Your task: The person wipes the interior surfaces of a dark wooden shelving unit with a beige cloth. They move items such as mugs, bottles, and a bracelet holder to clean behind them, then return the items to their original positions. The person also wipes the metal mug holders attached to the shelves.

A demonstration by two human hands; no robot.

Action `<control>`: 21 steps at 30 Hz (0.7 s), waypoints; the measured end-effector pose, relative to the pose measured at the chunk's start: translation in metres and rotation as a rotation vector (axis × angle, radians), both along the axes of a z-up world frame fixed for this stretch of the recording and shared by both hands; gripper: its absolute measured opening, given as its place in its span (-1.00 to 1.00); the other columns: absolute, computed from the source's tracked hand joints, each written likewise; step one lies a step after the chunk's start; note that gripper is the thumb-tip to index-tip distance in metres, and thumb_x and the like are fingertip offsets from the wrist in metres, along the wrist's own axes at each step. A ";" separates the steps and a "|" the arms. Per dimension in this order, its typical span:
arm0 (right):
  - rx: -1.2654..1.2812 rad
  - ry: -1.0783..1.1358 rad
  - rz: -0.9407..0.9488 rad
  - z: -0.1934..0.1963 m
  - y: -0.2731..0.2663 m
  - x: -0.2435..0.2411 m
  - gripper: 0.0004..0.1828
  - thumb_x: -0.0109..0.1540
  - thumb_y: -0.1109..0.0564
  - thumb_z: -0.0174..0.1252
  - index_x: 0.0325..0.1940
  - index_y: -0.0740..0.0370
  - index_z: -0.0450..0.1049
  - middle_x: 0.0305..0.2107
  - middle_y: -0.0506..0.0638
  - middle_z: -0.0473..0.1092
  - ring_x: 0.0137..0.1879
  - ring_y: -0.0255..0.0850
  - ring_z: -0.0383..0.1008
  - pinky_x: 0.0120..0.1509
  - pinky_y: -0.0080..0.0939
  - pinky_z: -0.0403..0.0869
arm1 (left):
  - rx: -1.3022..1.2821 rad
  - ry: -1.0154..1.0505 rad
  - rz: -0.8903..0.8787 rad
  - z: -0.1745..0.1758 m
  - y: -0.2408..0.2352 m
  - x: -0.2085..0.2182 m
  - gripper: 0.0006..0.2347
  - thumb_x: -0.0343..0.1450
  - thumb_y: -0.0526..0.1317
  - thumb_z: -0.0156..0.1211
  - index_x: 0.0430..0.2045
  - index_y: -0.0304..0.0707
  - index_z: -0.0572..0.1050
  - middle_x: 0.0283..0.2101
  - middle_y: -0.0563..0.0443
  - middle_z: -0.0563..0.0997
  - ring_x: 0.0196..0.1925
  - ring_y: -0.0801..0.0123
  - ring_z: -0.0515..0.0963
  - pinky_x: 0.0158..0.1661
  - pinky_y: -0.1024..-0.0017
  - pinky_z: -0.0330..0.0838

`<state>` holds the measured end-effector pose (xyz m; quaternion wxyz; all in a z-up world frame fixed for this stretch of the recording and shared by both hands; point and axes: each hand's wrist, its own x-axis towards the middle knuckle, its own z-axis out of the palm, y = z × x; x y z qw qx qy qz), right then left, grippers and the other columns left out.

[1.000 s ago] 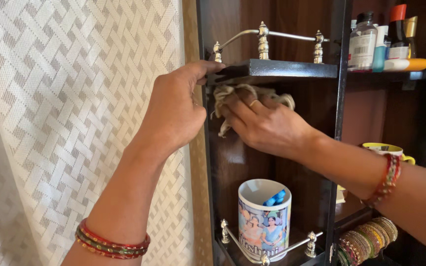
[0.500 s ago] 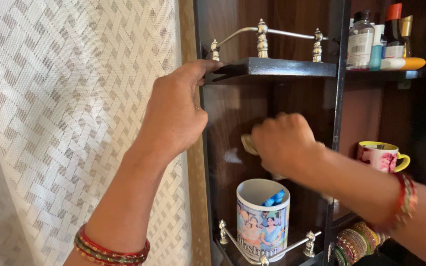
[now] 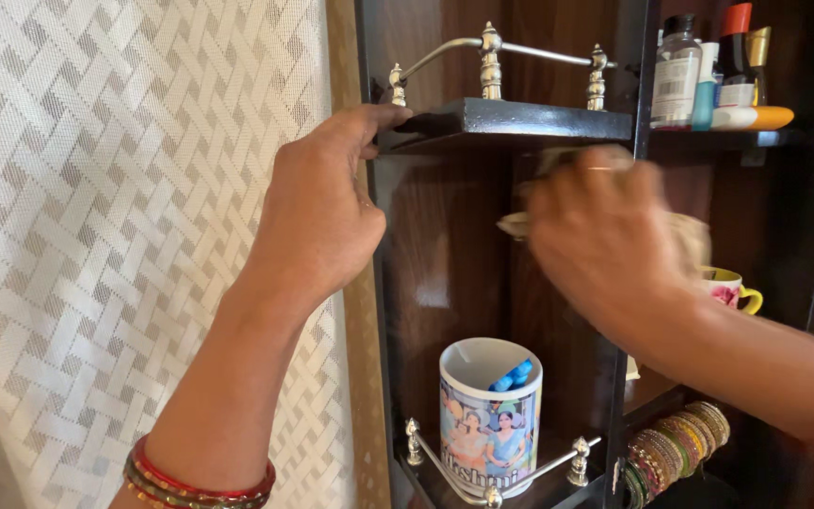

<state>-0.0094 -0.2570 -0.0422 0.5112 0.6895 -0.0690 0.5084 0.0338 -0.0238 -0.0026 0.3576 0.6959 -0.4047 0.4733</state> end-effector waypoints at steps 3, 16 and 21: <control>0.171 0.002 -0.188 -0.010 -0.004 -0.055 -0.62 0.04 -0.07 0.18 -0.12 0.11 0.51 -0.23 -0.06 0.47 -0.04 -0.16 0.48 -0.17 -0.17 0.44 | 0.005 -0.026 0.008 0.000 0.001 0.001 -0.41 0.15 -0.65 0.02 0.08 -0.24 0.50 0.06 -0.16 0.64 0.09 0.14 0.65 -0.03 0.34 0.55; -0.728 0.102 0.481 0.014 0.012 0.023 -0.67 0.09 0.12 0.33 -0.06 0.00 0.65 0.18 -0.03 0.45 0.34 -0.11 0.40 0.33 0.01 0.39 | 0.003 0.019 -0.002 0.001 0.000 -0.001 -0.46 0.17 -0.57 0.16 0.08 -0.20 0.49 0.07 -0.13 0.62 0.05 0.17 0.67 -0.03 0.35 0.55; -0.927 0.030 0.330 0.057 0.014 0.048 -0.75 0.12 0.02 0.26 -0.11 -0.11 0.62 0.33 -0.13 0.33 0.53 -0.11 0.14 0.58 0.20 -0.28 | 0.020 0.023 0.027 0.002 0.004 -0.003 -0.46 0.22 -0.61 0.06 0.10 -0.18 0.49 0.07 -0.12 0.63 0.05 0.15 0.67 0.00 0.34 0.55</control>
